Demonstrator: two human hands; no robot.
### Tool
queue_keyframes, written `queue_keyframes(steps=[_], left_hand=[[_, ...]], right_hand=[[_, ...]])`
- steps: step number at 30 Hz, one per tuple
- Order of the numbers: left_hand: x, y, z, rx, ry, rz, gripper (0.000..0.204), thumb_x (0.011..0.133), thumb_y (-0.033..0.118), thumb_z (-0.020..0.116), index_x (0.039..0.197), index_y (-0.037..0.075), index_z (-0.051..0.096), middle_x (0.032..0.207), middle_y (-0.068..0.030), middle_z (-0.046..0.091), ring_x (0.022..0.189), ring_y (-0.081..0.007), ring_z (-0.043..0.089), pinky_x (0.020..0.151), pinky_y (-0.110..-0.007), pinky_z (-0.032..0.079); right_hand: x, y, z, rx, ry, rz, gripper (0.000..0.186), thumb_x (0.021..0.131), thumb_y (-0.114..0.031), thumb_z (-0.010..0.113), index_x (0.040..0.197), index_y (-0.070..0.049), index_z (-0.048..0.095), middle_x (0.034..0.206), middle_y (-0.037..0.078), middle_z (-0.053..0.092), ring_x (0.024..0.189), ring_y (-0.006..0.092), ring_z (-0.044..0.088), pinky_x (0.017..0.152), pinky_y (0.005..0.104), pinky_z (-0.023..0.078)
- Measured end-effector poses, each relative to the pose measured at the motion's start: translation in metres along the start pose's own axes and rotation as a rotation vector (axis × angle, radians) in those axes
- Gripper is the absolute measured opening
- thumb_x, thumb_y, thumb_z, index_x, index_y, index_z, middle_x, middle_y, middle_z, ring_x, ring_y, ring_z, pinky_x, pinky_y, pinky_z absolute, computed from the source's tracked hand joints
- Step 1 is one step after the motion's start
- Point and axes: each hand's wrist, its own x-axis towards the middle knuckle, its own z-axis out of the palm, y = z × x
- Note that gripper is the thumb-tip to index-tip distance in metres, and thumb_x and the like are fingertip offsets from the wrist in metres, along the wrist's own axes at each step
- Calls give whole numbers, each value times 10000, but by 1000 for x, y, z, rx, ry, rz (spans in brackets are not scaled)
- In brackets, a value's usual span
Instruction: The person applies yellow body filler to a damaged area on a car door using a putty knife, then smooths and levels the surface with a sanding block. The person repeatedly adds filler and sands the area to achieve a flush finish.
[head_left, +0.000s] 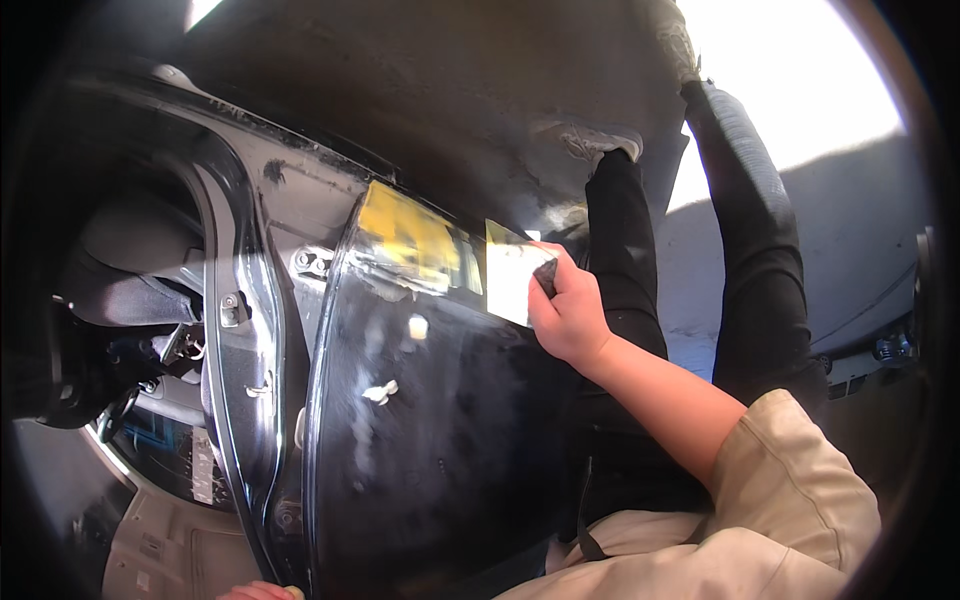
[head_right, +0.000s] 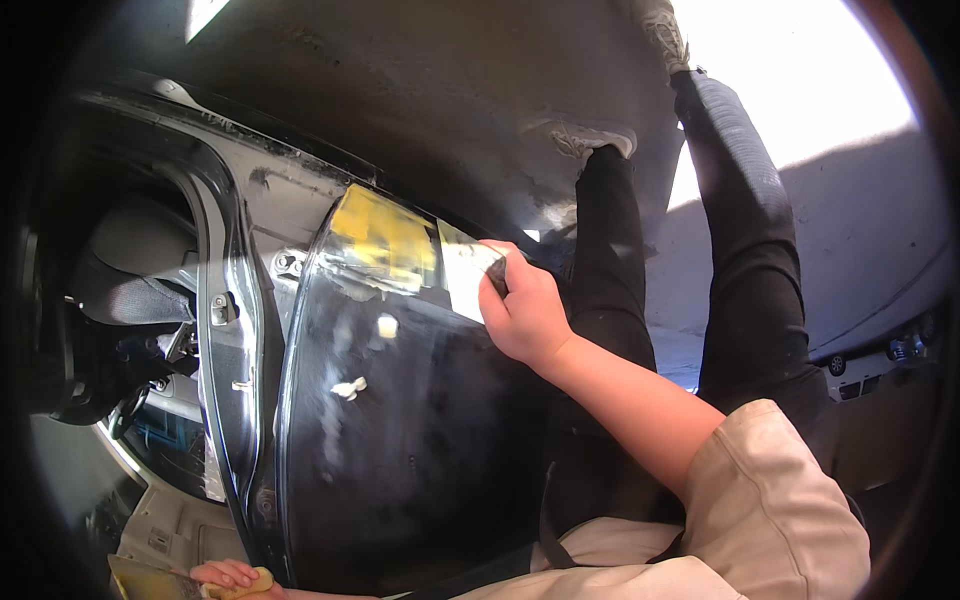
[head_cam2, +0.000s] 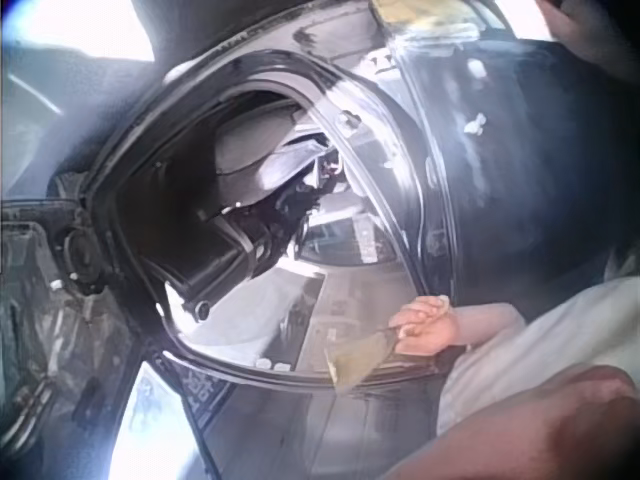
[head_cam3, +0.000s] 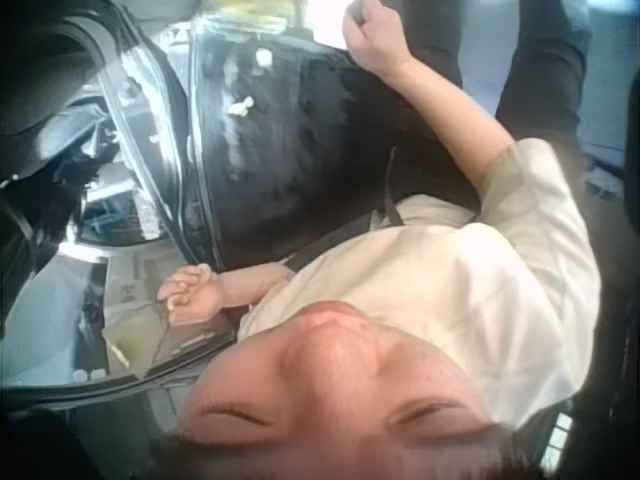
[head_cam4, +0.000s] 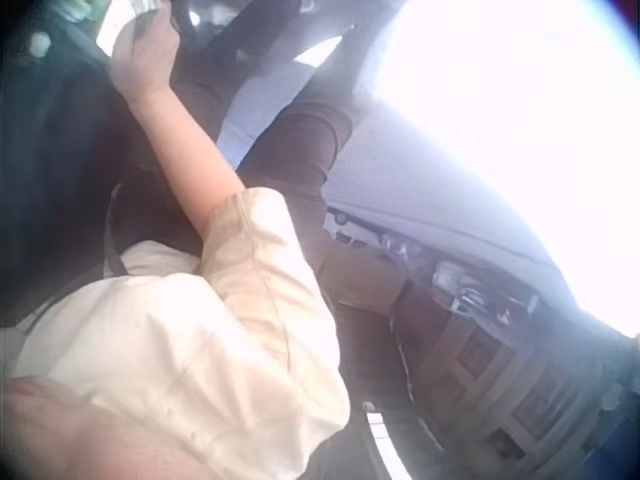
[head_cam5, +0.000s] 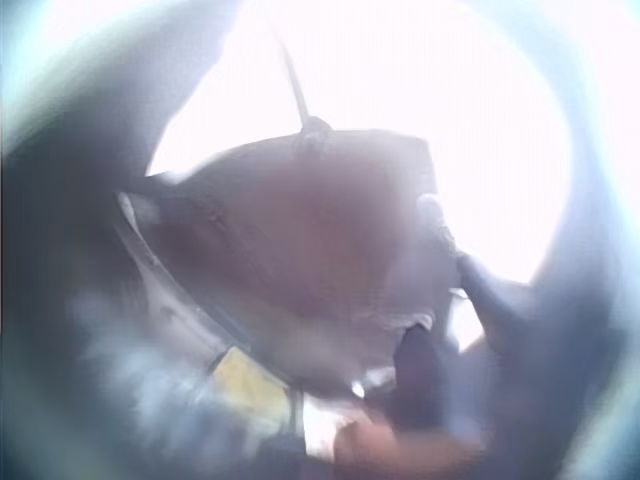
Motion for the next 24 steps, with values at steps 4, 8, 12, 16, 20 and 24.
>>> queue_keyframes(steps=[4,8,12,16,20,24], left_hand=[[-11,12,27,-106,50,-269,463,1033,285,536,1235,-125,465,687,-131,555,467,-175,512,459,-329,567],[9,33,50,-134,-522,-499,416,1040,284,519,1162,-111,570,724,-133,632,508,-145,552,450,-277,485],[6,42,49,-191,-777,-604,353,1056,278,537,1065,-50,667,713,-90,655,529,-97,524,462,-238,392],[17,42,43,-228,-939,-489,278,1115,188,470,1024,-8,645,701,-32,641,546,-101,544,535,-274,444],[15,34,42,-262,-932,-460,288,1127,224,479,1039,-2,634,687,-35,650,523,-100,554,527,-267,451],[14,25,35,-263,-942,-300,280,1122,217,493,1004,4,631,675,-32,647,525,-100,567,524,-264,458]], right_hand=[[1,-70,-17,170,-86,-106,345,990,-24,591,1330,5,541,829,47,666,713,97,595,682,282,509],[-9,-152,-33,294,-235,-424,299,1015,11,621,1305,54,564,947,72,698,832,102,628,720,273,514],[-38,-247,-36,329,-330,-706,320,995,62,631,1314,72,605,1113,156,762,987,191,745,852,280,570],[-68,-301,-42,47,-491,-828,474,908,125,661,1371,34,617,1200,201,759,990,303,785,823,316,618],[-77,-327,-38,-198,-616,-1062,581,839,99,677,1402,-35,626,1186,198,758,884,302,777,757,330,639],[-79,-324,-47,-506,-753,-989,645,856,75,664,1480,-41,546,1127,190,751,838,300,762,711,349,627]])
